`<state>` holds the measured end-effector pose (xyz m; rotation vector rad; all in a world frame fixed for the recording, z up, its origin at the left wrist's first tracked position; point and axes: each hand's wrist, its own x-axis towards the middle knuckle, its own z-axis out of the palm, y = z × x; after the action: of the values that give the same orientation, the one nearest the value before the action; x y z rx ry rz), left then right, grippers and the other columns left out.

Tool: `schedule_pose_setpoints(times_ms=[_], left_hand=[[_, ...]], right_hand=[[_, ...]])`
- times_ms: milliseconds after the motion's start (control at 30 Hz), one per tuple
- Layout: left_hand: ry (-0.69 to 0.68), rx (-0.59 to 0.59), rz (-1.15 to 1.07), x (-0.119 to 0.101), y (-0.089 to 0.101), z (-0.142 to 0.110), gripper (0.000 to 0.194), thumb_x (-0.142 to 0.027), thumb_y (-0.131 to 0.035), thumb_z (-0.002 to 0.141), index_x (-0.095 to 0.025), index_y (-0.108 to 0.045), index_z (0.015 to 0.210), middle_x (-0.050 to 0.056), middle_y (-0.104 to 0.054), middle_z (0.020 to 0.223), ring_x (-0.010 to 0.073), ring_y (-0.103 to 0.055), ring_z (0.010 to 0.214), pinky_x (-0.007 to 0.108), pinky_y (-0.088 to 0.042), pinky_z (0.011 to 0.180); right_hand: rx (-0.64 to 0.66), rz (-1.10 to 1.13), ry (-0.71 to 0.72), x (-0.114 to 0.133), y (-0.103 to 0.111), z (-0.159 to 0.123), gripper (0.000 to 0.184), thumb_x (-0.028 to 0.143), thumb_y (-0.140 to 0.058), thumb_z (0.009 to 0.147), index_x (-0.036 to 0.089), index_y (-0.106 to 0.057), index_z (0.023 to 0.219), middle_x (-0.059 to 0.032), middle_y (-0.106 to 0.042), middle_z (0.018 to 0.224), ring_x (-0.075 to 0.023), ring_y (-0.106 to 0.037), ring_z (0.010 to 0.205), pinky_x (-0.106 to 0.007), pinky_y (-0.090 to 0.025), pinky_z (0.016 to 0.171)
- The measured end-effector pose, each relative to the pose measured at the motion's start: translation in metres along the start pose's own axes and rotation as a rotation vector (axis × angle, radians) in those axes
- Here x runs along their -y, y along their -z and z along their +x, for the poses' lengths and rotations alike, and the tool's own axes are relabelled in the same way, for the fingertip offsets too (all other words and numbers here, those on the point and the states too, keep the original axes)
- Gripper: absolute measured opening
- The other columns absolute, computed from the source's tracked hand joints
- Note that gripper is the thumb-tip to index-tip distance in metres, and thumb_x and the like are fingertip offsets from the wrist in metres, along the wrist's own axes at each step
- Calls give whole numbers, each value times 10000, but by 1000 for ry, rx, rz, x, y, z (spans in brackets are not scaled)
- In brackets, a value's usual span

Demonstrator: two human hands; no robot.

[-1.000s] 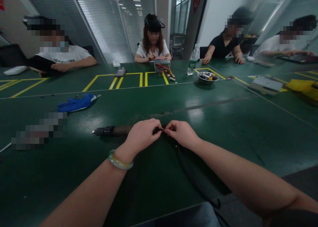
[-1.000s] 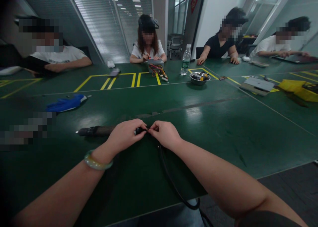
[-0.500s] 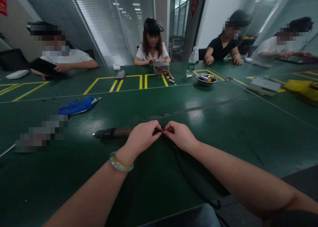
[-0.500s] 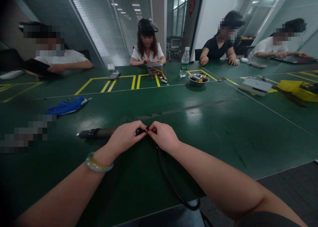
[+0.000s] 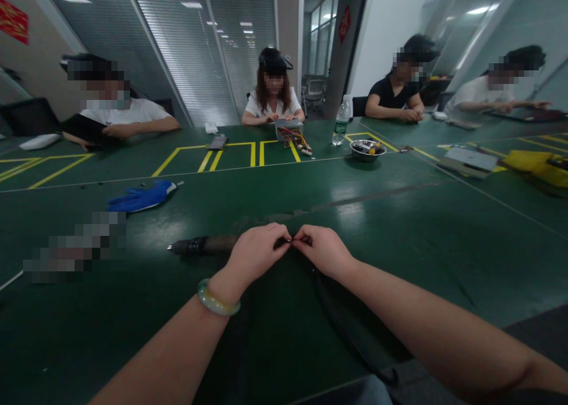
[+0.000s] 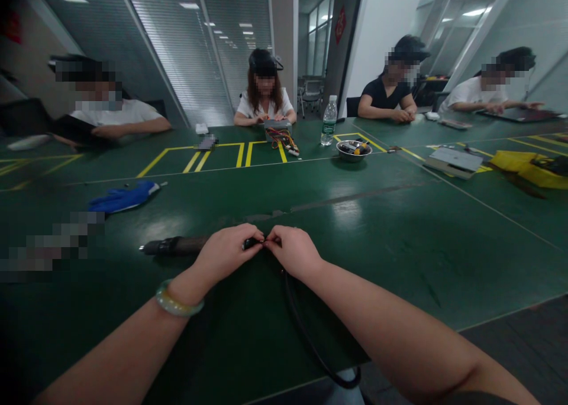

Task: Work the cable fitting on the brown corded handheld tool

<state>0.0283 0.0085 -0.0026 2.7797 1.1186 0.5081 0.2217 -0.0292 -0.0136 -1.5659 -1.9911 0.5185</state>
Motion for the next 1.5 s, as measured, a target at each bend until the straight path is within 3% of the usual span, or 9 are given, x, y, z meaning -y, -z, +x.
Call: schedule_pose_setpoints(times_ms=[467,667,1067,1400,1500], left_hand=[[71,-17,-6,-2,-2,1,74,-268,-617,850,-248,-614,922,-7,-665,912,187,-630,834,315,-469,726],[92,7,-6,-4,-1,1,88,-270,-619,849,-253,-614,935,-13,-662,938,181,-619,857,304,-443,745],[114,17,-36,-6,1,3,191,-264,-618,837,-277,-587,1025,-23,-663,979,192,-626,869,321,-443,772],[95,-61,-57,-14,4,0,270,-209,-583,805,-247,-557,1070,21,-648,1002,217,-606,895,358,-449,826],[89,-142,-79,-12,4,0,282,-155,-552,793,-224,-558,1067,40,-639,1021,225,-590,963,379,-430,908]], right_hand=[[-4,151,-105,-2,-4,0,59,277,-679,851,231,-682,887,24,-691,833,-139,-629,763,-245,-424,655],[0,83,-144,-2,-7,2,356,302,-681,854,237,-613,1198,25,-681,785,-158,-627,774,-254,-412,673],[41,53,-158,2,-4,5,189,353,-616,890,270,-704,1035,29,-674,759,-136,-602,692,-234,-357,589],[3,4,-127,5,-2,6,184,333,-644,868,267,-715,1024,35,-694,787,-130,-613,693,-228,-368,594],[11,3,-115,4,-1,6,194,332,-630,877,265,-715,1038,27,-703,826,-135,-623,726,-227,-385,610]])
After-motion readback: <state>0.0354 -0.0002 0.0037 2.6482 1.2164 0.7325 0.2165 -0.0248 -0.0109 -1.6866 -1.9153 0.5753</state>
